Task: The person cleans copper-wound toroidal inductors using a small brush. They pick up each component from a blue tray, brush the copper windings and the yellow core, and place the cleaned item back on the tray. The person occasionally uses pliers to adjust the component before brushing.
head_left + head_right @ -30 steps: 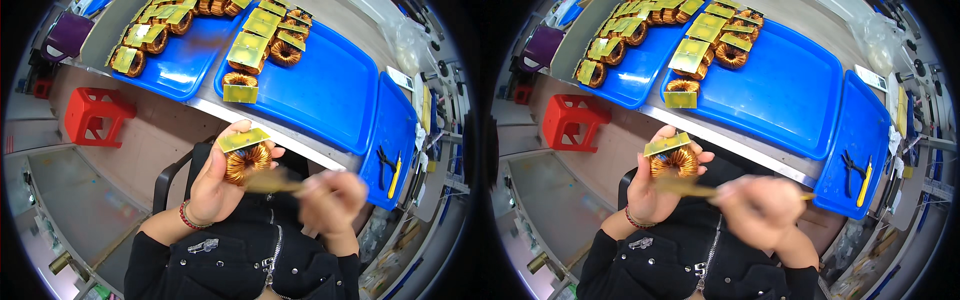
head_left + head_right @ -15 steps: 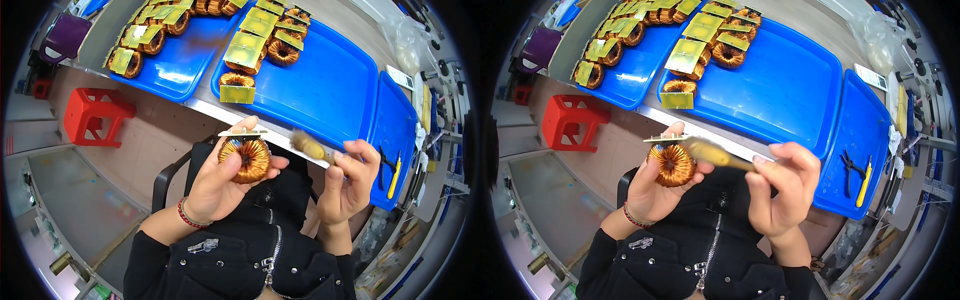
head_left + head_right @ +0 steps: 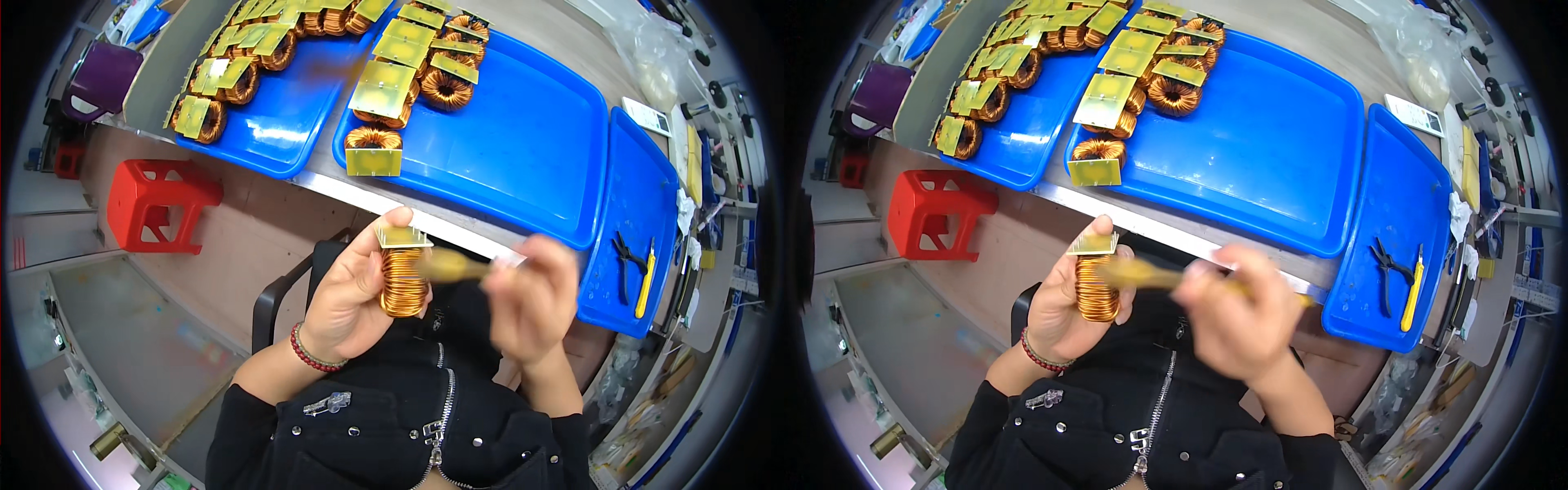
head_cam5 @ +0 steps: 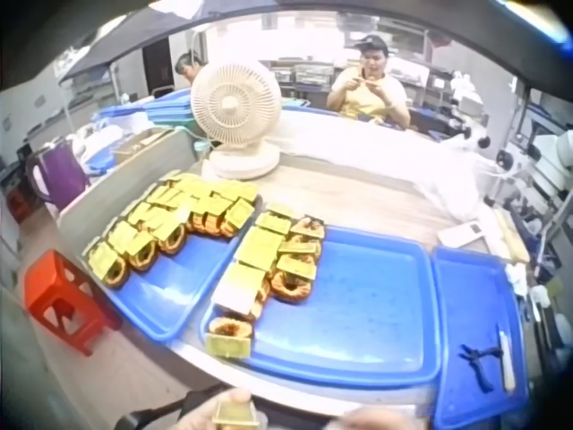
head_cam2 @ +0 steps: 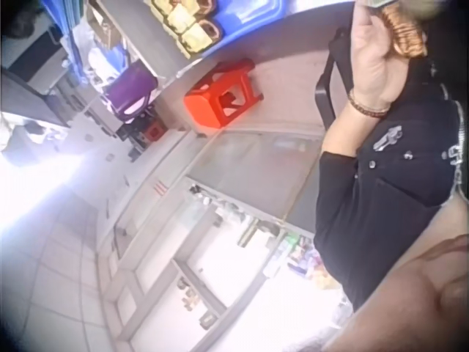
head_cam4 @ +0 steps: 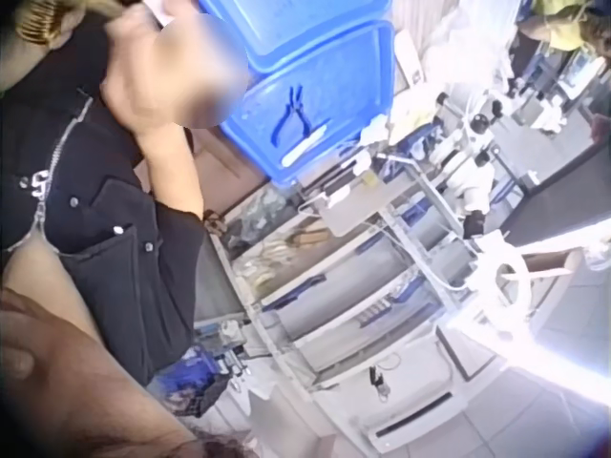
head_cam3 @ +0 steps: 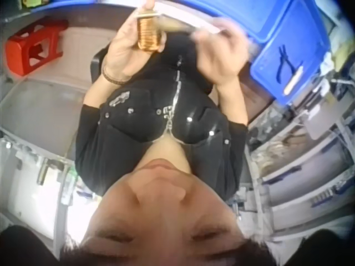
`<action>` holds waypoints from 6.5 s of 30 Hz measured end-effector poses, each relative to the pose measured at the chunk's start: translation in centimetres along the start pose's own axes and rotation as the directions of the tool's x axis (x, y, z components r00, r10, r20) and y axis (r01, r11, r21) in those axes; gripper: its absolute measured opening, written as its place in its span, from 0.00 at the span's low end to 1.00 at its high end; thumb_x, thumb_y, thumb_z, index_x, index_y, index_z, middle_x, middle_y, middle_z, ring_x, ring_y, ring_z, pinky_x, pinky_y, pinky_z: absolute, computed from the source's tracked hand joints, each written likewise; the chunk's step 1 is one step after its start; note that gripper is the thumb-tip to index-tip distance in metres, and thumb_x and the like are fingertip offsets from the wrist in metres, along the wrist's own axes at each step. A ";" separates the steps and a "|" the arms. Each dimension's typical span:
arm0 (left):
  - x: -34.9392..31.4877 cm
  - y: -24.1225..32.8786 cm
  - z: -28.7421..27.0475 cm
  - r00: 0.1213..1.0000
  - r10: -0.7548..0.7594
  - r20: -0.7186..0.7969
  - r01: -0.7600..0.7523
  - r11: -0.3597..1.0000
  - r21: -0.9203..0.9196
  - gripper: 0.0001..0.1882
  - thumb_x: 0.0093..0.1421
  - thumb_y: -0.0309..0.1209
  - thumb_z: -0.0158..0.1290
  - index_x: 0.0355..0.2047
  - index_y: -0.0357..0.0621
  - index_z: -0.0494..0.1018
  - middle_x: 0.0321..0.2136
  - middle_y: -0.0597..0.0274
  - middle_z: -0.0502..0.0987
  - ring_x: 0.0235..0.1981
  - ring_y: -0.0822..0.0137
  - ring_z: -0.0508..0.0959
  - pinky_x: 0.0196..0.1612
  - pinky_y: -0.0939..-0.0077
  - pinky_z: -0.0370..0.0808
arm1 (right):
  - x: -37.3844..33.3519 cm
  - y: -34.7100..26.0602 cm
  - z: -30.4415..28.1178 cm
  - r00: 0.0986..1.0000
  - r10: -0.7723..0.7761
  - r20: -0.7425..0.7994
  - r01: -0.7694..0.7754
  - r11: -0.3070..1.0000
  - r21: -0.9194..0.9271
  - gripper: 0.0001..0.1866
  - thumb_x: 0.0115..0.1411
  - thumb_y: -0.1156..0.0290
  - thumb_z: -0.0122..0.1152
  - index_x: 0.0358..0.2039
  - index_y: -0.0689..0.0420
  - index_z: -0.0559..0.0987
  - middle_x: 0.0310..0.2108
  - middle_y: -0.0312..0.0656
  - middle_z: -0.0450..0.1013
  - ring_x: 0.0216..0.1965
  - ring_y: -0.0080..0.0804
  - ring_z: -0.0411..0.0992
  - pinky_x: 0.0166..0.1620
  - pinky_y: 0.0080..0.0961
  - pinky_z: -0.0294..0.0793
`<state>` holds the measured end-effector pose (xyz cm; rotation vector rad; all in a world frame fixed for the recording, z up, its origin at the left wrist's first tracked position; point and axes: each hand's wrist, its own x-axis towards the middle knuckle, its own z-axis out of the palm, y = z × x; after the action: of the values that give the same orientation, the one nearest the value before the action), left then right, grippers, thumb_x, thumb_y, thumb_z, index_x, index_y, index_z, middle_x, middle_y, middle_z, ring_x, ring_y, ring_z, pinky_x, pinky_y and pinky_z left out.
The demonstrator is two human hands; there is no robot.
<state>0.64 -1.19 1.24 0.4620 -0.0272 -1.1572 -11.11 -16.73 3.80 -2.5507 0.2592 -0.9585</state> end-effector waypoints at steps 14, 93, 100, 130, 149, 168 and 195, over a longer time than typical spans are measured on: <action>0.9 0.0 -0.2 0.990 -0.112 0.081 0.120 0.986 -0.113 0.30 0.63 0.48 0.32 0.57 0.38 0.54 0.43 0.55 0.66 0.39 0.63 0.71 0.40 0.72 0.68 | -0.7 1.5 -0.8 0.982 0.119 -0.148 -0.134 0.987 -0.094 0.11 0.38 0.80 0.67 0.25 0.58 0.78 0.34 0.45 0.69 0.18 0.27 0.66 0.20 0.21 0.65; 0.5 -1.2 1.8 0.997 0.071 0.030 -0.073 0.993 0.093 0.29 0.65 0.46 0.30 0.60 0.41 0.46 0.47 0.51 0.64 0.48 0.62 0.67 0.51 0.66 0.64 | -0.2 0.8 -3.8 0.938 0.304 0.166 -0.346 0.809 0.475 0.07 0.50 0.78 0.61 0.31 0.63 0.75 0.34 0.45 0.66 0.22 0.18 0.64 0.22 0.11 0.63; 0.6 -1.5 0.6 0.993 0.099 0.068 -0.112 0.970 0.217 0.30 0.64 0.48 0.30 0.61 0.43 0.47 0.47 0.49 0.63 0.49 0.59 0.65 0.51 0.66 0.63 | 0.5 -0.4 -4.2 0.838 0.118 0.533 -0.342 0.874 0.345 0.08 0.42 0.74 0.66 0.25 0.58 0.78 0.30 0.39 0.69 0.13 0.23 0.64 0.17 0.19 0.62; 0.8 -1.1 1.9 0.995 0.035 -0.096 -0.031 0.999 0.043 0.29 0.64 0.47 0.30 0.59 0.40 0.50 0.41 0.50 0.68 0.43 0.59 0.69 0.45 0.69 0.65 | -0.2 0.6 -1.8 0.996 0.071 0.048 -0.072 0.997 0.024 0.15 0.37 0.77 0.67 0.30 0.56 0.78 0.35 0.44 0.69 0.22 0.31 0.68 0.22 0.23 0.66; 6.4 16.4 -9.8 0.841 0.410 0.352 -0.033 -0.611 0.791 0.25 0.59 0.29 0.48 0.57 0.41 0.57 0.46 0.60 0.67 0.43 0.73 0.67 0.50 0.80 0.62 | -2.5 2.7 -4.0 0.920 0.225 0.321 -0.213 0.974 -0.073 0.11 0.45 0.77 0.61 0.32 0.58 0.75 0.32 0.43 0.71 0.35 0.42 0.69 0.38 0.31 0.67; 0.3 8.2 -1.8 0.896 0.401 0.189 0.011 -0.448 0.894 0.08 0.56 0.25 0.50 0.36 0.35 0.70 0.34 0.59 0.73 0.38 0.68 0.72 0.43 0.75 0.67 | -14.1 -0.3 -0.7 0.391 0.415 0.822 -0.787 0.613 0.065 0.20 0.52 0.60 0.59 0.42 0.60 0.74 0.39 0.45 0.68 0.44 0.43 0.66 0.47 0.33 0.66; -3.2 -4.9 -5.6 0.916 -0.383 -0.117 0.047 -0.187 0.981 0.15 0.50 0.34 0.57 0.34 0.37 0.72 0.25 0.56 0.72 0.32 0.59 0.73 0.39 0.69 0.69 | -14.5 0.9 2.6 0.493 0.275 0.826 -0.823 0.456 0.339 0.15 0.42 0.68 0.67 0.28 0.64 0.77 0.25 0.40 0.70 0.22 0.26 0.69 0.26 0.20 0.67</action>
<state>-3.51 1.97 -4.97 1.8688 -1.2744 -1.3423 -20.21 -12.33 -6.95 -1.6296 0.4348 0.2186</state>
